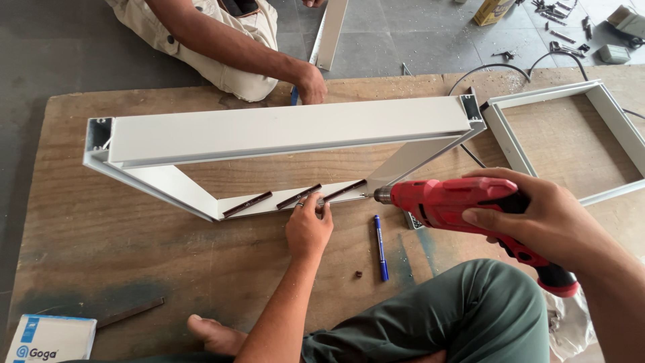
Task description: The person assembles a white aluminum window frame by inserting dark brown rubber gaskets into the frame channels and securing them with screws using a red power drill. A second person assists by holding the frame steady.
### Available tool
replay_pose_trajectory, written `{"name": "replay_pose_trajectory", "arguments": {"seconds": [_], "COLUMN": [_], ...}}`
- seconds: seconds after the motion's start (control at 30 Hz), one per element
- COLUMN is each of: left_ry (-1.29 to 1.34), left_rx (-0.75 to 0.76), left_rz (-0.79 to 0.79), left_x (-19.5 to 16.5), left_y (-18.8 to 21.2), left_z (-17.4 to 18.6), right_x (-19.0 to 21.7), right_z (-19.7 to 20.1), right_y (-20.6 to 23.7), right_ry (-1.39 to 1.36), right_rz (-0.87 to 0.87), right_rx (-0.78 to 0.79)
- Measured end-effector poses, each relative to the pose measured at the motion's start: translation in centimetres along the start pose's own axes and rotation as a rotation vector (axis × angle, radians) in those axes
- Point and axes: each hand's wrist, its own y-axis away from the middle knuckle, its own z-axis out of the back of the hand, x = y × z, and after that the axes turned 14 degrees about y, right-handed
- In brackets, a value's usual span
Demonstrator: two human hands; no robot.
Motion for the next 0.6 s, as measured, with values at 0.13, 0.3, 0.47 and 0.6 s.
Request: {"name": "replay_pose_trajectory", "arguments": {"seconds": [0.13,0.3,0.47,0.6], "left_ry": [-0.004,0.022,0.021,0.022], "left_rx": [-0.015,-0.024,-0.048,-0.036], "left_rz": [-0.003,-0.016,-0.045,-0.036], "left_x": [-0.1,0.0,0.1,0.3], "left_y": [0.2,0.1,0.1,0.1], "left_z": [-0.2,-0.1,0.0,0.0], "right_x": [2.2,6.2,9.5,10.5], "right_z": [0.3,0.1,-0.6,-1.4], "right_y": [0.7,1.6,1.8,1.5], "right_ry": [0.117,0.185,0.260,0.363], "right_rz": [-0.009,0.009,0.056,0.093], "right_rx": [0.018,0.010,-0.004,-0.034]}}
